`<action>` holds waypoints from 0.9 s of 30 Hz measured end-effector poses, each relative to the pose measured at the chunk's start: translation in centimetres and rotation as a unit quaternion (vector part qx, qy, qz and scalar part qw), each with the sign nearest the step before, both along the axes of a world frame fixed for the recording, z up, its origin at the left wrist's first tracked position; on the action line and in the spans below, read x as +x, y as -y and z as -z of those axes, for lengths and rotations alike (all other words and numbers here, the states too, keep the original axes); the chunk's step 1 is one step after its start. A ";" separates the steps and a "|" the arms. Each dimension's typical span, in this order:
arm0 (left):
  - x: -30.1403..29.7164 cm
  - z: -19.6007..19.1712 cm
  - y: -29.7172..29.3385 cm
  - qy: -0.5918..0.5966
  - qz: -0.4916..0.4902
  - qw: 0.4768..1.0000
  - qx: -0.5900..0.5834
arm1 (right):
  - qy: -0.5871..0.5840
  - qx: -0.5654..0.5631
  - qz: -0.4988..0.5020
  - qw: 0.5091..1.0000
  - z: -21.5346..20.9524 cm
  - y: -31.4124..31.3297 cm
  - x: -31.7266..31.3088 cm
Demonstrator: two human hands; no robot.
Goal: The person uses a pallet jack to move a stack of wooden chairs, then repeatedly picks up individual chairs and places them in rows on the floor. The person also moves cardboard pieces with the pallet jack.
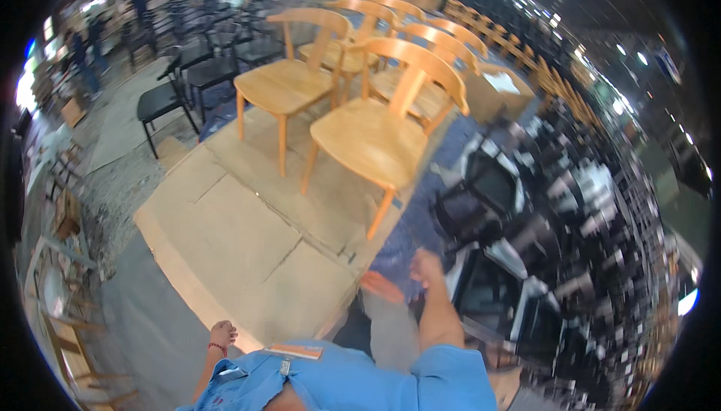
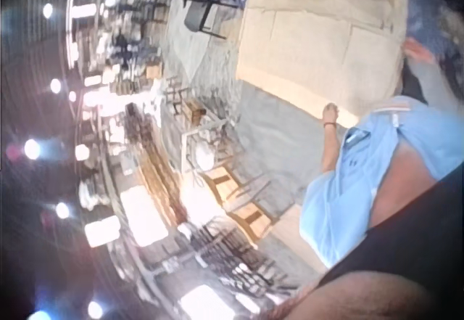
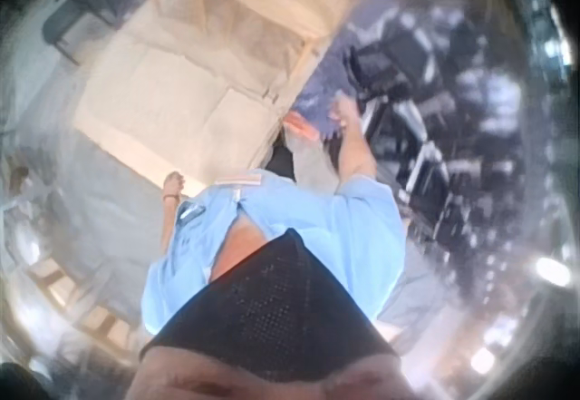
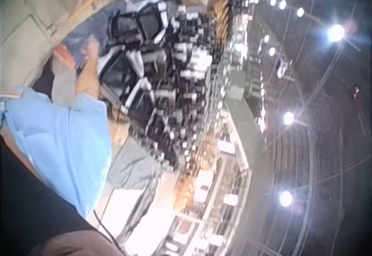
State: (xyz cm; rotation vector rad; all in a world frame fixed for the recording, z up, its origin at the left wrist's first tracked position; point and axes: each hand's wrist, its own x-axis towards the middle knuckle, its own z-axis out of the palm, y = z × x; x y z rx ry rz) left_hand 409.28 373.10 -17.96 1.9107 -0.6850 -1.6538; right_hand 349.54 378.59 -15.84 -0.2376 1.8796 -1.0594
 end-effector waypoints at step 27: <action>-32.9 -15.0 18.8 0.086 0.313 0.904 -0.278 | -0.135 -0.320 -0.083 0.934 -18.5 30.0 -24.1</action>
